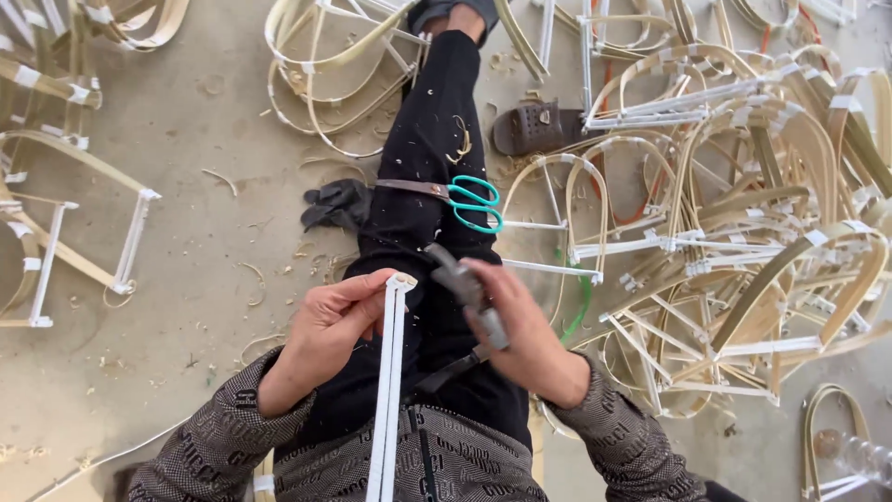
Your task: Assembling and finishing curved bamboo frame components for furniture manufacturing.
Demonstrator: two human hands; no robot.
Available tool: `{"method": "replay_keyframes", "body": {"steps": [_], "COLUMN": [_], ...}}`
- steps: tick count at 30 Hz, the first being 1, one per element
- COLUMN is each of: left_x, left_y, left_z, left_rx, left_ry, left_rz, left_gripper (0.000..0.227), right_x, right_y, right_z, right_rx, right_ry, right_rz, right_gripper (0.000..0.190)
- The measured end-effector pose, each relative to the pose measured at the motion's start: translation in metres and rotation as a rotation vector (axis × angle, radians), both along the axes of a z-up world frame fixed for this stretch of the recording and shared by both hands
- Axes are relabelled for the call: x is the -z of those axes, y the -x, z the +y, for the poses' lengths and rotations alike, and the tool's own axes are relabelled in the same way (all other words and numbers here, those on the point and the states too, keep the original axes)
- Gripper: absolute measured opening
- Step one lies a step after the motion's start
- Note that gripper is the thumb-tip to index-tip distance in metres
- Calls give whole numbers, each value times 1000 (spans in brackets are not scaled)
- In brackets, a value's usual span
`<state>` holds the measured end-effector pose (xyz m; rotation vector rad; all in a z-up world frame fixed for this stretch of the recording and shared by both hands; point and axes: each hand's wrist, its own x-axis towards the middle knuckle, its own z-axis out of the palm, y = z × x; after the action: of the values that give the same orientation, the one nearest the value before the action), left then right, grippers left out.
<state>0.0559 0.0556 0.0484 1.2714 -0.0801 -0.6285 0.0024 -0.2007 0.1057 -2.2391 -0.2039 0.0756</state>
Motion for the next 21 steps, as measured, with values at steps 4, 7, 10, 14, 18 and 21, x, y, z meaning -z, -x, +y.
{"method": "replay_keyframes", "body": {"steps": [4, 7, 10, 14, 18, 21], "left_x": [-2, -4, 2, 5, -1, 3], "left_y": [3, 3, 6, 7, 4, 5], "left_z": [-7, -7, -7, -9, -10, -4], "left_rx": [24, 62, 77, 56, 72, 86], "left_ry": [5, 43, 31, 44, 55, -26], "left_rz": [-53, -113, -116, -68, -101, -172], "left_gripper": [31, 32, 34, 34, 32, 30], "right_x": [-7, -10, -12, -15, -19, -18], "right_y": [1, 0, -1, -1, 1, 1], "right_z": [13, 15, 14, 9, 6, 6], "right_rx": [-110, -131, -137, -177, -202, -199], "right_ry": [75, 158, 202, 221, 257, 245], "right_rz": [59, 61, 58, -5, -30, 7], "right_gripper": [77, 88, 92, 98, 103, 103]}}
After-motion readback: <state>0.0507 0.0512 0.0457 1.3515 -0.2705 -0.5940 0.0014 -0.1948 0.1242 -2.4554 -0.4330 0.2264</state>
